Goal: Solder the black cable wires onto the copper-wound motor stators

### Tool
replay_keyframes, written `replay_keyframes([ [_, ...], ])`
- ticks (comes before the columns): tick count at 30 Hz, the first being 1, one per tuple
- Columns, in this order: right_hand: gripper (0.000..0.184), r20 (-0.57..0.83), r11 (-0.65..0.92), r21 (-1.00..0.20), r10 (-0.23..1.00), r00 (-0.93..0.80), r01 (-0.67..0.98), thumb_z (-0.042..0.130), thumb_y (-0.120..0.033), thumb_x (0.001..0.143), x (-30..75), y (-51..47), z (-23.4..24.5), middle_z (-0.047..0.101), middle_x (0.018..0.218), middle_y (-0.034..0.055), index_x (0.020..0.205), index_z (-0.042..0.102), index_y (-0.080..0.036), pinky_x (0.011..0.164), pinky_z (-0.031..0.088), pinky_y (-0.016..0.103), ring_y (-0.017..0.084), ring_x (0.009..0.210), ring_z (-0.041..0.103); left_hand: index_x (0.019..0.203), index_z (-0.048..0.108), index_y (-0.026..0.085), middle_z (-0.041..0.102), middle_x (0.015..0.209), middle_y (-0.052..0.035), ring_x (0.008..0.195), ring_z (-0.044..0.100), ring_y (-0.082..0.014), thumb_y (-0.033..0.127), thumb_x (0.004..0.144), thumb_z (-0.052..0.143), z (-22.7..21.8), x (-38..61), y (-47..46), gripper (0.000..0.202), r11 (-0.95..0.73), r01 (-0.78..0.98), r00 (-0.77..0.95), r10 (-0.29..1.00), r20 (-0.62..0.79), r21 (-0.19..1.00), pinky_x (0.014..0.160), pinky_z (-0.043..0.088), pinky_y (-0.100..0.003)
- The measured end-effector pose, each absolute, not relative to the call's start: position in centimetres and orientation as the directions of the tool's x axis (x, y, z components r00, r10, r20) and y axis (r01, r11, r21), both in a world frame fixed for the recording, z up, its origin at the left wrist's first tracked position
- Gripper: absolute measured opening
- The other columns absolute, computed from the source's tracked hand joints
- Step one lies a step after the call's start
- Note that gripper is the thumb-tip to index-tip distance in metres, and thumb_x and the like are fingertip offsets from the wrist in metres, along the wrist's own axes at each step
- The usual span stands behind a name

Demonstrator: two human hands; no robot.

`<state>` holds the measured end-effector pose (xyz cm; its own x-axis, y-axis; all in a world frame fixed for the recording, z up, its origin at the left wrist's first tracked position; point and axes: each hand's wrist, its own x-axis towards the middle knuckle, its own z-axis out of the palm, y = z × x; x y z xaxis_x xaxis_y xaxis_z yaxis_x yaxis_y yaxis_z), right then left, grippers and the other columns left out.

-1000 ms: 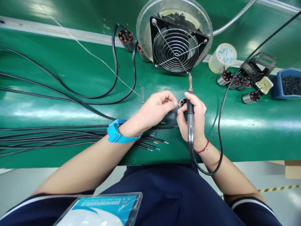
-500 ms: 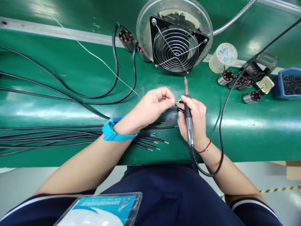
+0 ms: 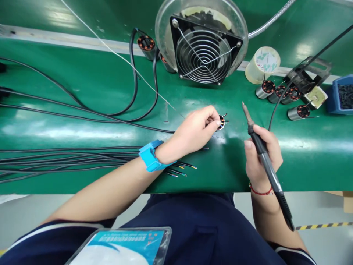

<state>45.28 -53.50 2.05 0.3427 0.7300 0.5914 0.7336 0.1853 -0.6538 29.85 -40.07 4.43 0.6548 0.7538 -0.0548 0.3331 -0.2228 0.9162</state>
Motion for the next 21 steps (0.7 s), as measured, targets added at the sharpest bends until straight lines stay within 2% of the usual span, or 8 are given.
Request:
replay_keyframes([
  [7,0.025,0.632,0.313,-0.702,0.689,0.356,0.640,0.065,-0.023,0.090,44.6,-54.8,0.7,0.069,0.089,0.0016,0.116,0.067,-0.022,0.062,0.055,0.028,0.015,0.070,0.064,0.076,0.051,0.019,0.057,0.073,0.0025,0.069,0.051,-0.0119,0.007,0.087,0.052,3.4,30.6,-41.7,0.016,-0.367,0.386,0.588,0.805,0.081,0.847,0.068,0.041,-0.027],
  [10,0.024,0.632,0.350,-0.716,0.692,0.348,0.604,0.064,-0.025,0.091,44.5,-54.8,0.6,0.069,0.088,0.0015,0.114,0.067,-0.021,0.058,0.054,0.028,0.014,0.066,0.063,0.076,0.050,0.020,0.058,0.075,0.0017,0.071,0.053,-0.0127,0.005,0.085,0.052,3.2,30.7,-42.0,0.017,-0.410,0.422,0.562,0.818,0.122,0.809,0.070,0.042,-0.028],
  [21,0.023,0.588,0.331,-0.746,0.735,0.339,0.577,0.065,-0.023,0.090,44.4,-54.6,1.1,0.070,0.086,0.0000,0.112,0.067,-0.022,0.057,0.055,0.027,0.014,0.065,0.064,0.077,0.049,0.021,0.057,0.073,0.0018,0.070,0.052,-0.0125,0.008,0.086,0.051,2.6,30.7,-42.1,0.016,-0.463,0.429,0.539,0.820,0.192,0.775,0.066,0.042,-0.028],
])
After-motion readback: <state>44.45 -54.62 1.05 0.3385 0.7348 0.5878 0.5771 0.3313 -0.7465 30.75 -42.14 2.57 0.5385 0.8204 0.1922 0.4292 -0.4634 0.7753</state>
